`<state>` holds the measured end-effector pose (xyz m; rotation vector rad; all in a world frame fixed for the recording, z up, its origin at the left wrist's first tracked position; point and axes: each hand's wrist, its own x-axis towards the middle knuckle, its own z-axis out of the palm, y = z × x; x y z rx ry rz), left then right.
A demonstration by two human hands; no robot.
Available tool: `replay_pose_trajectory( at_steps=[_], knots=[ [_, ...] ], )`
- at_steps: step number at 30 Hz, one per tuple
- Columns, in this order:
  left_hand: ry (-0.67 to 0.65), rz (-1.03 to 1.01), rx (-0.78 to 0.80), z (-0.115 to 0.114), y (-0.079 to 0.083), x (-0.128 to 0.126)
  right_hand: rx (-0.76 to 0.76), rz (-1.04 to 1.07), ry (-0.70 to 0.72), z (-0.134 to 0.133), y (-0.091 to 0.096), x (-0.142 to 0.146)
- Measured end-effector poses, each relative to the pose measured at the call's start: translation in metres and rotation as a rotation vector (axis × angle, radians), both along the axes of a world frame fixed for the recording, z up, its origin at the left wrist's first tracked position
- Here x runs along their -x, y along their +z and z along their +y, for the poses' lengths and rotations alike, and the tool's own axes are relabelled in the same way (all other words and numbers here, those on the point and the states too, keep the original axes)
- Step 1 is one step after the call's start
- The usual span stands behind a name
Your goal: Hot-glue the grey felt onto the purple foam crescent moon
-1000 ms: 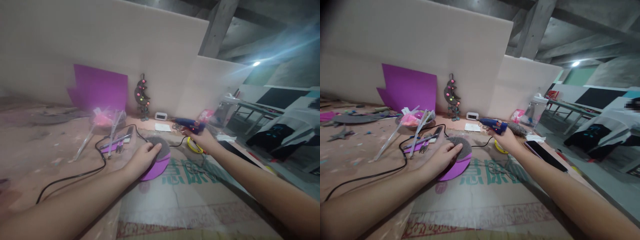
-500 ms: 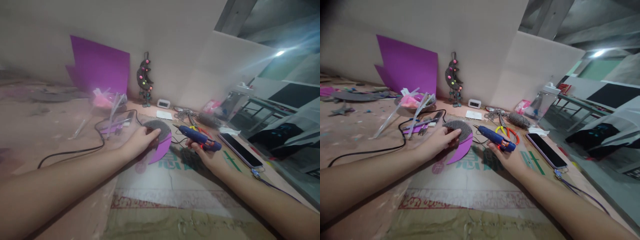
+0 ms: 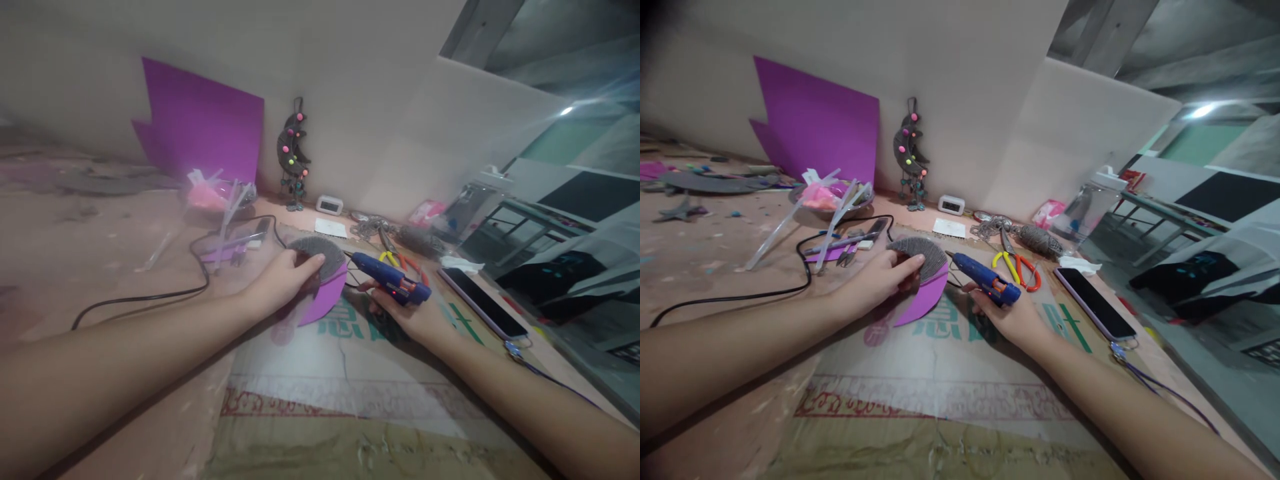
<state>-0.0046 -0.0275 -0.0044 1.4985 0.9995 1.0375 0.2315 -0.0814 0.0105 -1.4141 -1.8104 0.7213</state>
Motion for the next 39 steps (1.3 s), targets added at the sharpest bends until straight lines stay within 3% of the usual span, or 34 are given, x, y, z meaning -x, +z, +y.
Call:
replay_pose_trajectory(
  at_steps=[5,10,16,21,24,27,31,35,39],
  knots=[
    [0.02,-0.037,-0.023,0.004,-0.001,0.0,0.03,0.031,0.021,-0.004,-0.001,-0.003],
    [0.059,-0.102,-0.021,0.007,-0.004,0.0,-0.093,-0.042,0.055,-0.009,-0.001,-0.005],
    [0.068,-0.113,-0.042,0.01,-0.01,0.001,-0.419,-0.319,0.289,-0.017,0.0,-0.014],
    [0.061,-0.214,-0.019,0.008,-0.007,-0.001,-0.481,-0.326,0.442,-0.021,0.001,-0.013],
    [0.041,-0.218,-0.014,0.007,-0.005,-0.002,-0.562,-0.305,0.431,-0.02,0.007,-0.009],
    [0.057,-0.153,-0.043,0.008,-0.004,-0.002,-0.66,-0.284,0.293,-0.017,0.009,-0.006],
    [0.051,-0.079,-0.063,0.007,-0.004,0.0,-0.514,-0.279,0.107,-0.012,0.003,-0.007],
    [0.044,-0.071,-0.081,0.007,-0.005,0.001,-0.342,-0.257,0.216,-0.01,0.0,-0.008],
    [0.046,-0.113,-0.032,0.01,-0.008,0.001,-0.373,-0.353,0.396,-0.013,0.003,-0.012]
  ],
)
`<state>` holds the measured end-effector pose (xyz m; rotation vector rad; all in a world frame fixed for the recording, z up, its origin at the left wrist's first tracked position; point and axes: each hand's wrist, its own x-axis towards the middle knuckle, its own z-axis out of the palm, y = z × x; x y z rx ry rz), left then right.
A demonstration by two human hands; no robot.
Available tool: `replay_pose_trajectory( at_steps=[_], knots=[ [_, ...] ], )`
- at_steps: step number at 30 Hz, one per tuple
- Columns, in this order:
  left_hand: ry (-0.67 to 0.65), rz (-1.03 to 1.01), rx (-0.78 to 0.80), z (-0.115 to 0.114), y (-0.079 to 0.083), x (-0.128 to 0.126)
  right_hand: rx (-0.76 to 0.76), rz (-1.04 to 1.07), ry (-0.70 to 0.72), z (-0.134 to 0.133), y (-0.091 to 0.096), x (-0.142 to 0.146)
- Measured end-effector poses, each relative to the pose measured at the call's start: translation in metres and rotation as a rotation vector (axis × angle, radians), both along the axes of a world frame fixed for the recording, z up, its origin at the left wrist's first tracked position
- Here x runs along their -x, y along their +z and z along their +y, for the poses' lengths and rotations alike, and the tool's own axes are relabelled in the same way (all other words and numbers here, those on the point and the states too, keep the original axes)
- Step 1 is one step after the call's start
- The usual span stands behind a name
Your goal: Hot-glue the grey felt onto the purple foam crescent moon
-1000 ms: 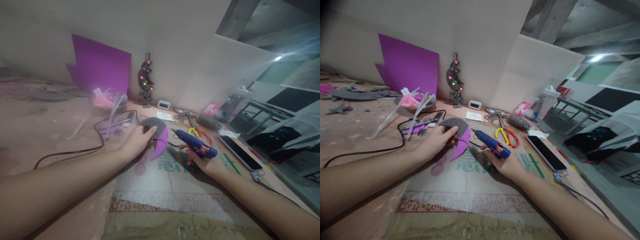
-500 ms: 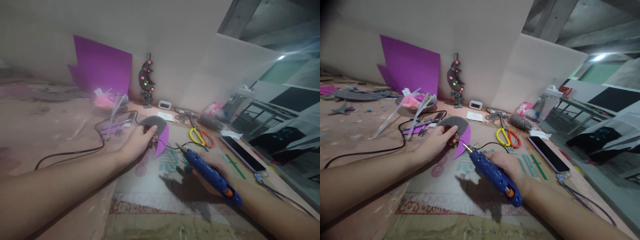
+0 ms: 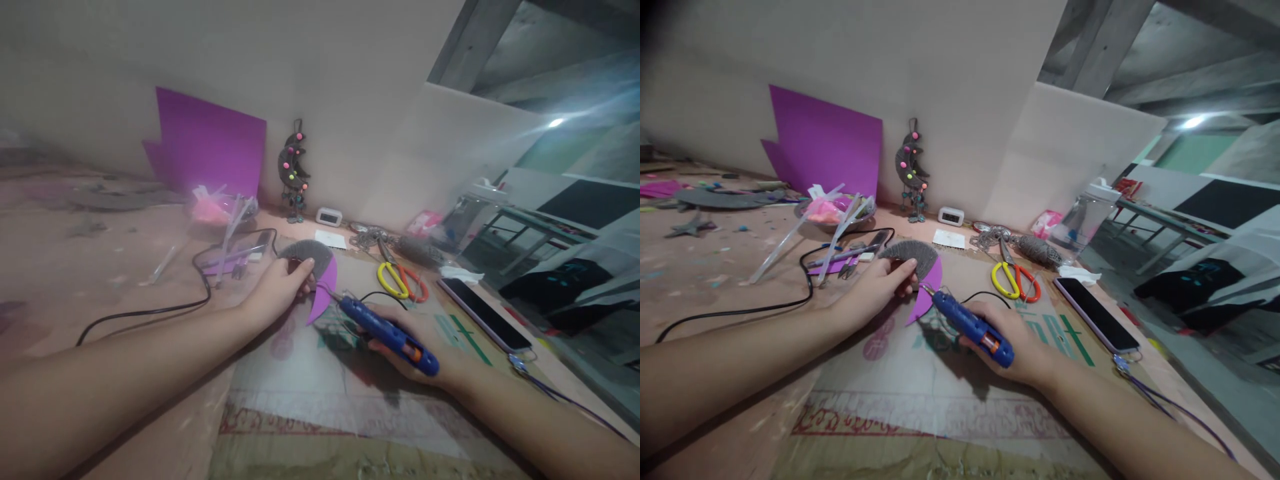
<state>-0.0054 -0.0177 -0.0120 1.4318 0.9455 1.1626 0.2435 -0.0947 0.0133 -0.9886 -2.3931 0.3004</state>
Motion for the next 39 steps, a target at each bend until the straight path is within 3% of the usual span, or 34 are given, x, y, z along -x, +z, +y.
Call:
replay_pose_trajectory(
  at_steps=[3,6,9,12,15,21,25,31,39],
  knots=[
    [0.013,-0.033,0.029,0.002,-0.002,-0.001,-0.04,-0.117,0.194,-0.003,-0.001,-0.004],
    [0.016,-0.052,0.032,0.002,-0.001,-0.001,-0.183,-0.222,0.353,-0.008,-0.002,-0.003],
    [0.029,-0.055,0.048,0.001,0.003,-0.002,-0.359,-0.256,0.447,-0.012,0.002,0.0],
    [0.029,-0.062,0.068,-0.001,0.006,-0.003,-0.435,-0.224,0.494,-0.013,0.005,0.001],
    [0.006,-0.1,0.072,-0.003,0.007,-0.004,-0.382,-0.158,0.408,-0.01,0.004,-0.002],
    [-0.001,-0.052,0.033,-0.005,0.007,-0.004,-0.246,0.106,-0.007,-0.002,-0.002,0.002],
    [-0.015,0.001,0.007,-0.005,0.007,-0.003,-0.177,0.148,-0.255,0.002,0.0,0.007],
    [0.003,0.062,-0.046,-0.009,0.011,0.0,-0.017,0.183,-0.258,0.007,0.001,0.005],
    [0.003,0.121,-0.091,-0.012,0.017,0.0,0.025,0.172,-0.174,0.005,0.0,0.006]
  ],
)
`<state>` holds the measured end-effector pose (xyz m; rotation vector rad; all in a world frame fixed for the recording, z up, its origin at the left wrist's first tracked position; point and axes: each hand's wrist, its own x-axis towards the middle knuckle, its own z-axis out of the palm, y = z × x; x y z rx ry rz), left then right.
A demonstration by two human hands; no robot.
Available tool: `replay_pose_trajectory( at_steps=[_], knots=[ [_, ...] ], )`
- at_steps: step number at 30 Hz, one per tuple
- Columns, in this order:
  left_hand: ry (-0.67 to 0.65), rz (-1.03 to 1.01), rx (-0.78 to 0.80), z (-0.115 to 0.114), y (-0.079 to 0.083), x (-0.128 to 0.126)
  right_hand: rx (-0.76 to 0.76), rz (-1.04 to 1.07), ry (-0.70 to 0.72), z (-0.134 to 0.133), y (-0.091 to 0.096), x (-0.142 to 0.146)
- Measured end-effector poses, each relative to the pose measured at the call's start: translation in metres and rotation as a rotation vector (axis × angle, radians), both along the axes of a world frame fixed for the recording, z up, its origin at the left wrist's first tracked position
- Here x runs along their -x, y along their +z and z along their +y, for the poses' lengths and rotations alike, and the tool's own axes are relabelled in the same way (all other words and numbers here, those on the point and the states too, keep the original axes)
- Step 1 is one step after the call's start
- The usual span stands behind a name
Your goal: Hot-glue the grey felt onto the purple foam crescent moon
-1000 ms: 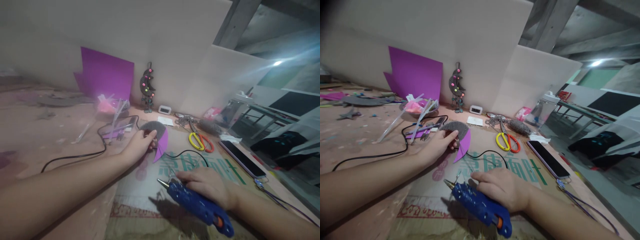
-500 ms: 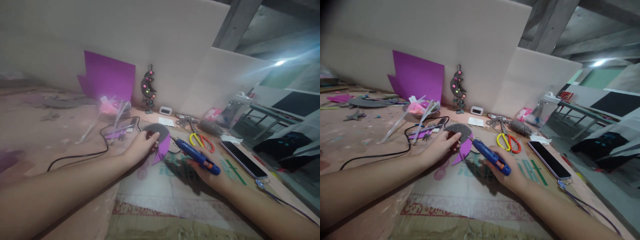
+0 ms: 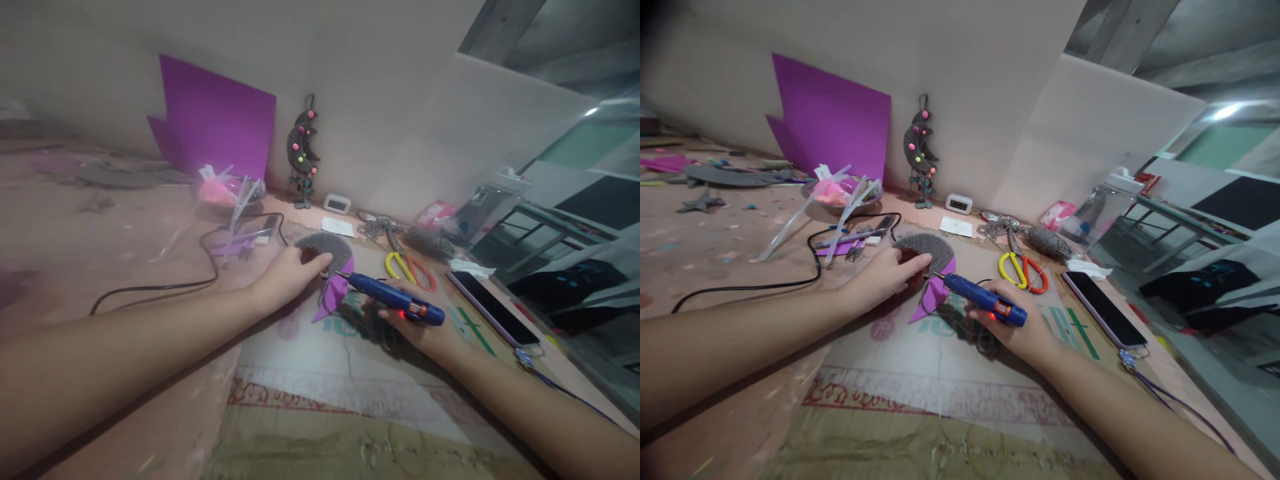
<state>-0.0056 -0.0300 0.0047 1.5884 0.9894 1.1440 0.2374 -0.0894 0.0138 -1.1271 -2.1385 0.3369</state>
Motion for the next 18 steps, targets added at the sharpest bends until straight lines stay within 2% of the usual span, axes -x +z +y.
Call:
replay_pose_trajectory(
  at_steps=[4,8,13,18],
  knots=[
    [0.005,-0.019,0.029,-0.001,0.0008,0.0,-0.044,-0.051,-0.02,0.0023,-0.0005,-0.0015],
    [-0.001,-0.017,0.033,-0.0013,-0.0001,0.0004,-0.099,-0.094,0.017,0.004,0.0007,-0.0018],
    [0.001,-0.007,0.003,0.0012,-0.0034,0.0005,-0.047,-0.12,0.047,0.0032,0.0016,-0.0017],
    [0.0,-0.018,-0.003,0.0019,-0.0032,0.0,-0.06,-0.167,0.076,0.0028,0.0032,-0.0001]
  ],
)
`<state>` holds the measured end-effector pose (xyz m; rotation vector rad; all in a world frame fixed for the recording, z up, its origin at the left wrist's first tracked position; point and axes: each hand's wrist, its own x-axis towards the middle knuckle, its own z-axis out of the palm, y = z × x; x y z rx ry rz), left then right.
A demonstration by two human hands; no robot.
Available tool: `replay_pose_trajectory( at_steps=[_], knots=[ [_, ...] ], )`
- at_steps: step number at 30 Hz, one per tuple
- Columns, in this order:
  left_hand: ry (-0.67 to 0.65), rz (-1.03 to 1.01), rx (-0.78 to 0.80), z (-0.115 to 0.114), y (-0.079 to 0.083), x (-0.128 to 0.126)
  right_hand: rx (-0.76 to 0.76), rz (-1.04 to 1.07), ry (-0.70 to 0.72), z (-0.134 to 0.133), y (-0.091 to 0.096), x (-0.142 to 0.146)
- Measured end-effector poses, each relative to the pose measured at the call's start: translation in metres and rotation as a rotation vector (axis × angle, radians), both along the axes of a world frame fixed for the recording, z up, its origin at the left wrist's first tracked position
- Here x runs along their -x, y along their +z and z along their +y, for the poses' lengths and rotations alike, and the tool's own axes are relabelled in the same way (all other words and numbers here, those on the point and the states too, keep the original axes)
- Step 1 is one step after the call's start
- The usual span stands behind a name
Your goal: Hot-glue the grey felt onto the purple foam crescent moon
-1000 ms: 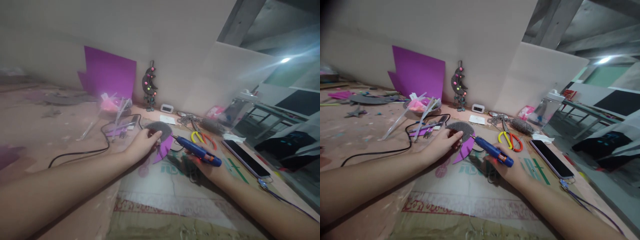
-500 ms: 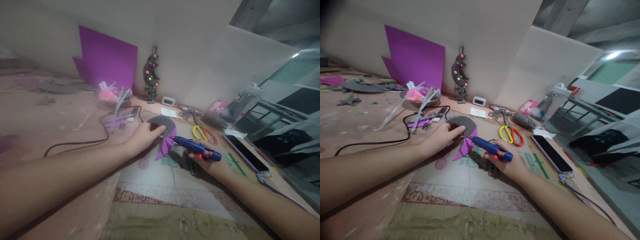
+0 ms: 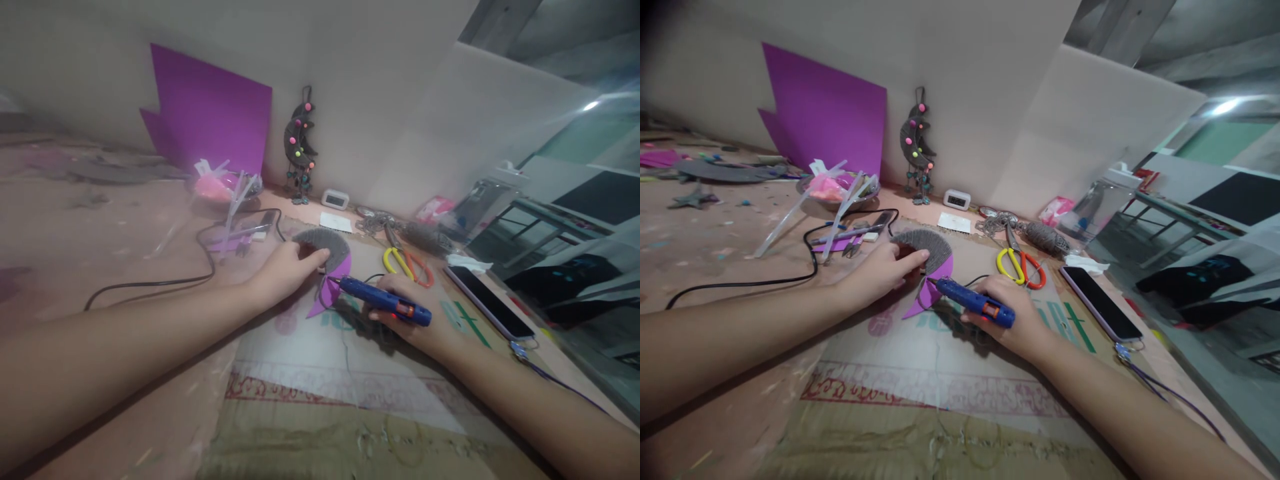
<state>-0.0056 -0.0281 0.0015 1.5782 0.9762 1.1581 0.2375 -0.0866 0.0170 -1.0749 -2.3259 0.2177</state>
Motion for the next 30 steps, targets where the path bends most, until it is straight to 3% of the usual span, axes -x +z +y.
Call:
replay_pose_trajectory(
  at_steps=[30],
  knots=[
    [-0.045,0.03,-0.025,0.0012,-0.0025,0.0006,-0.151,-0.089,-0.015,0.0031,-0.0026,-0.0017]
  ],
)
